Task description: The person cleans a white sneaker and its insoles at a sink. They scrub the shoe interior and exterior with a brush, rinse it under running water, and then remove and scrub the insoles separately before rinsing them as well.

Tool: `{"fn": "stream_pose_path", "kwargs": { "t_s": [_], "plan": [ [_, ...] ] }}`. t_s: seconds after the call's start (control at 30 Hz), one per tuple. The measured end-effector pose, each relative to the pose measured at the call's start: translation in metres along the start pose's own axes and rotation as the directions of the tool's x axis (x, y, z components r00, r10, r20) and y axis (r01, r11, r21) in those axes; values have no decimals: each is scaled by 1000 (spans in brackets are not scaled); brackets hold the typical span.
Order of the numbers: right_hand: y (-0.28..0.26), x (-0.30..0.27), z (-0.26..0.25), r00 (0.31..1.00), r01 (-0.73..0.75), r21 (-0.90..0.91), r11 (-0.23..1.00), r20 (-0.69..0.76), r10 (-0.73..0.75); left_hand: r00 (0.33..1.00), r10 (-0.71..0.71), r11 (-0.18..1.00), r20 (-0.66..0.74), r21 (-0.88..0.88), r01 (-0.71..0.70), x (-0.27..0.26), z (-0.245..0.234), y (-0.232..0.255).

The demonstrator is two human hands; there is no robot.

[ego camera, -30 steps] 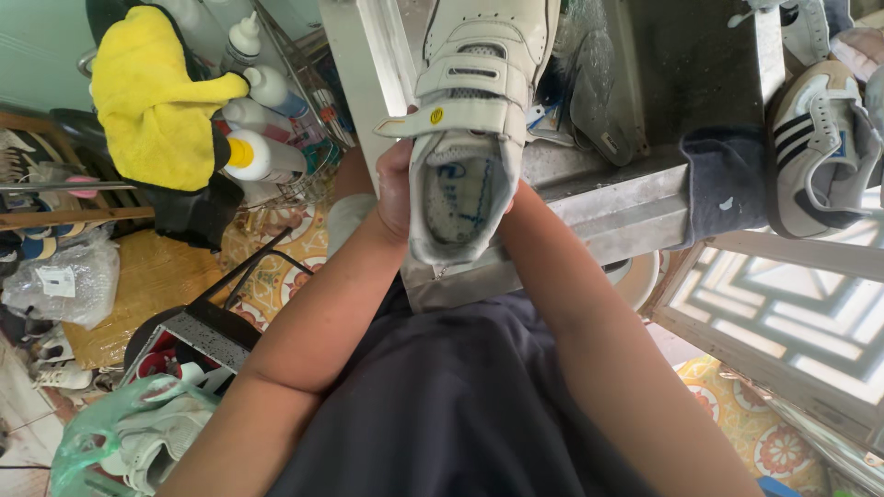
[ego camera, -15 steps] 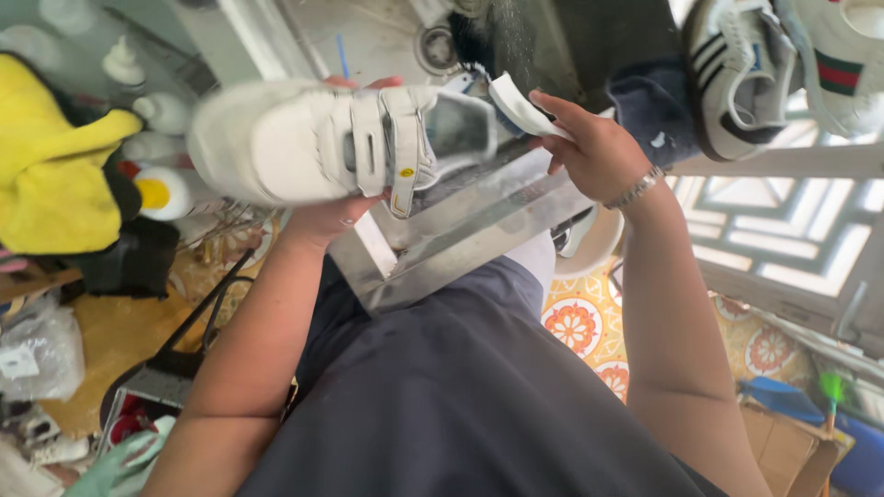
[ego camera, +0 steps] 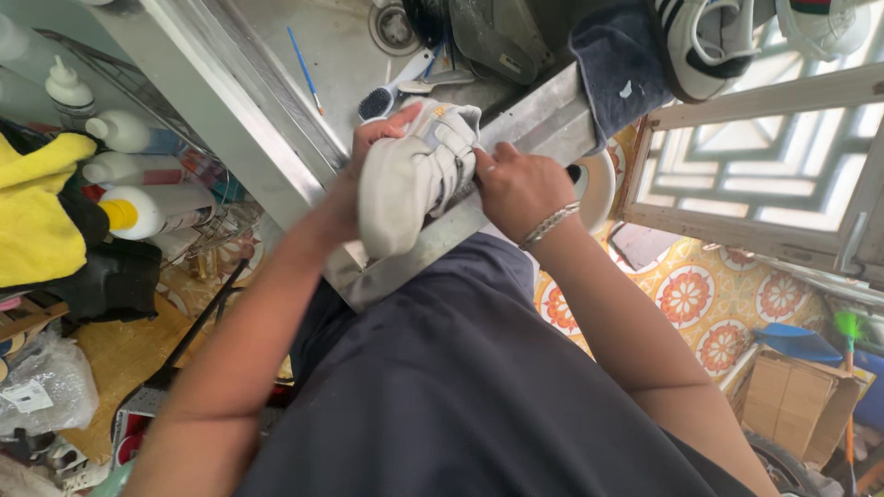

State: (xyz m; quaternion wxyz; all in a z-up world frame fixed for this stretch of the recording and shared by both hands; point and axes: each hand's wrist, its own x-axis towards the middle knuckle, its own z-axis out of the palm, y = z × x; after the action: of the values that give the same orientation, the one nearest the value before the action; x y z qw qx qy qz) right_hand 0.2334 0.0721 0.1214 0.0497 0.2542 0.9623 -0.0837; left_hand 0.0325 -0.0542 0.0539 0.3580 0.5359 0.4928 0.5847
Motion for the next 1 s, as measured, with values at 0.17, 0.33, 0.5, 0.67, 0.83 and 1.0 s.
{"fn": "stream_pose_path", "kwargs": {
  "t_s": [0.17,0.33,0.5,0.67,0.83,1.0],
  "plan": [
    [-20,-9,8,992,27,-14,1000,126,-25,814,-490,725,312,-373,580,-6,-65,19],
    [-43,-19,14,991,-47,79,996,130,37,828,-516,805,220,456,380,7,-30,69],
    [-43,-30,14,979,-166,186,968,150,139,751,-653,558,96,732,392,16,5,96],
    [-34,-22,22,974,-215,152,965,109,200,825,-558,602,88,727,330,8,5,91],
    [-39,-42,28,985,-161,230,960,101,141,714,-694,519,91,751,409,16,3,90],
    [-26,-31,28,994,-99,145,985,-39,105,752,-653,532,95,764,365,15,4,89]
  ]
}}
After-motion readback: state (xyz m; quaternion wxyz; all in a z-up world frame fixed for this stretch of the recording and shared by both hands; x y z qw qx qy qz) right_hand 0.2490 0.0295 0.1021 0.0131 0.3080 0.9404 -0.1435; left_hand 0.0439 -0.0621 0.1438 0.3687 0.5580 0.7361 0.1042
